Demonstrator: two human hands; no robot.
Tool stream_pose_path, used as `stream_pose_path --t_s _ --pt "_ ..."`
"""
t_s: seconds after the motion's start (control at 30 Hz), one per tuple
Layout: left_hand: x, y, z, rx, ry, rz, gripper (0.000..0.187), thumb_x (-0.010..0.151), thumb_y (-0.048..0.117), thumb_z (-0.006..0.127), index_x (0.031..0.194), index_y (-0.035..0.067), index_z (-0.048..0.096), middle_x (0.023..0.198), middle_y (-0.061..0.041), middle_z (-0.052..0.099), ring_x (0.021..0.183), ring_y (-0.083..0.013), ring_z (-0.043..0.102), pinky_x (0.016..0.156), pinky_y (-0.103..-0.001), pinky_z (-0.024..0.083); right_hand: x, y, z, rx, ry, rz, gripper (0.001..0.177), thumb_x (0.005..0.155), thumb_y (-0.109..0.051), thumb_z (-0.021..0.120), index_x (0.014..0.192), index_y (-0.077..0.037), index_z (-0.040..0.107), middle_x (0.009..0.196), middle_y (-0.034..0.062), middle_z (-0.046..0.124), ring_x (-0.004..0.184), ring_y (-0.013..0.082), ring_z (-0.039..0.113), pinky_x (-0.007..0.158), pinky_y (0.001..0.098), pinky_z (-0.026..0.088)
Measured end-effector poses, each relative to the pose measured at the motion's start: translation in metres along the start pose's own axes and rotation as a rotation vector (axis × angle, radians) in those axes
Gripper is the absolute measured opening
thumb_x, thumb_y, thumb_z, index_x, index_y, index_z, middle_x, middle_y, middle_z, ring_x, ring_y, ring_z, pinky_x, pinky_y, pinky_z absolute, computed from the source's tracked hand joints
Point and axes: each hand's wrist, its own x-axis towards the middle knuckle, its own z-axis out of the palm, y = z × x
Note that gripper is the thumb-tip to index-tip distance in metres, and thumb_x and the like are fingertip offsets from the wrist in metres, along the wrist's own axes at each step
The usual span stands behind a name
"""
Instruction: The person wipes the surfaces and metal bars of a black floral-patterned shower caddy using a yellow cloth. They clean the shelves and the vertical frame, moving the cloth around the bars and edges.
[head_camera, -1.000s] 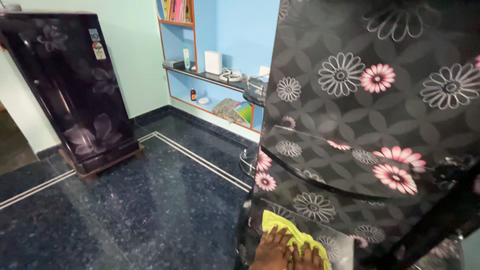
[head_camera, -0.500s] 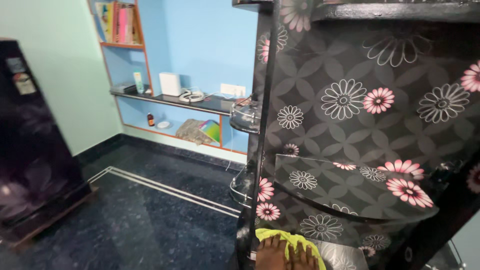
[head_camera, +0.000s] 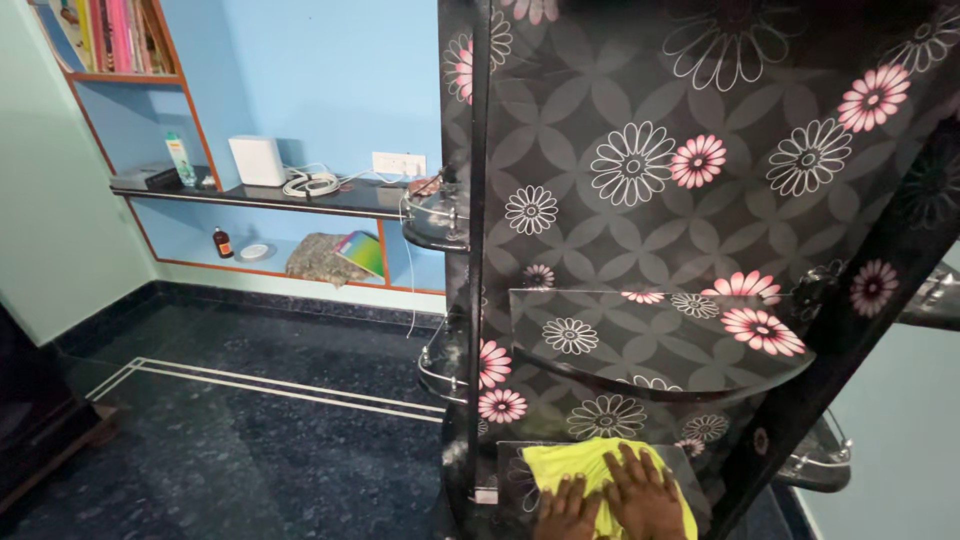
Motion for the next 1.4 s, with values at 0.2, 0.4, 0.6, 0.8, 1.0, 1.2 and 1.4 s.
stream_pose_path --t_s 0.2,0.4,0.6,0.8,1.0,1.2,1.4 --pt "0.011 0.062 0.024 0.544 0.814 0.150 0.028 0.114 0.045 0.054 0.135 0.028 0.061 0.158 -0.009 0.053 0.152 -0.0288 0.048 0.125 -0.057 0.032 -0.012 0.033 0.010 -0.027 0.101 0.197 0.064 0.093 -0.060 0.044 0.154 -0.040 0.039 0.165 -0.0056 0.027 0.153 0.0243 0.027 0.122 0.0540 0.025" --pt "-0.010 0.053 0.017 0.199 0.321 0.309 0.036 0.105 0.041 0.055 0.129 0.018 0.069 0.148 -0.015 0.063 0.140 -0.0333 0.056 0.106 -0.061 0.042 -0.037 0.023 0.019 -0.035 0.466 0.310 0.057 0.083 -0.054 0.058 0.136 -0.035 0.060 0.157 0.0018 0.050 0.145 0.0351 0.049 0.117 0.0610 0.042" --pt "-0.043 0.032 -0.007 0.023 0.304 0.296 0.038 0.097 0.042 0.063 0.124 0.017 0.072 0.141 -0.010 0.066 0.134 -0.0325 0.058 0.107 -0.061 0.038 -0.060 -0.008 0.028 0.051 0.608 0.307 0.060 0.077 -0.049 0.067 0.132 -0.026 0.065 0.154 0.0114 0.055 0.140 0.0450 0.055 0.108 0.0656 0.049" --pt "-0.056 -0.013 -0.065 -0.197 -0.134 -0.099 0.019 0.092 0.028 0.067 0.108 0.019 0.073 0.117 -0.006 0.073 0.120 -0.0271 0.064 0.107 -0.046 0.048 -0.050 -0.043 0.025 0.098 0.251 0.253 0.064 0.073 -0.056 0.069 0.133 -0.034 0.065 0.153 0.0034 0.049 0.141 0.0363 0.048 0.108 0.0579 0.047" --pt "-0.098 -0.060 -0.099 -0.119 -0.257 -0.432 0.091 0.087 0.020 0.070 0.166 0.029 0.026 0.106 -0.018 0.071 0.103 -0.0391 0.068 0.094 -0.059 0.046 -0.045 -0.103 0.024 0.295 0.202 0.220 0.036 0.091 -0.052 0.062 0.121 -0.033 0.067 0.136 -0.0065 0.062 0.131 0.0302 0.057 0.103 0.0509 0.051" --pt "-0.096 -0.096 -0.099 -0.388 -0.364 -0.543 0.072 0.100 0.031 0.057 0.168 0.044 0.039 0.108 -0.018 0.074 0.104 -0.0410 0.071 0.092 -0.058 0.053 -0.028 -0.157 0.005 0.176 0.455 0.259 0.051 0.085 -0.036 0.063 0.134 -0.024 0.061 0.122 0.0012 0.065 0.111 0.0302 0.062 0.094 0.0472 0.056" --pt "-0.102 -0.169 -0.095 -0.569 0.248 -0.137 0.062 0.070 0.019 0.096 0.121 0.009 0.062 0.113 -0.028 0.066 0.104 -0.0382 0.066 0.089 -0.048 0.057 0.018 -0.226 -0.004 0.436 0.264 -0.016 0.036 0.086 -0.031 0.068 0.121 -0.029 0.067 0.107 0.0077 0.071 0.099 0.0317 0.071 0.086 0.0479 0.057"
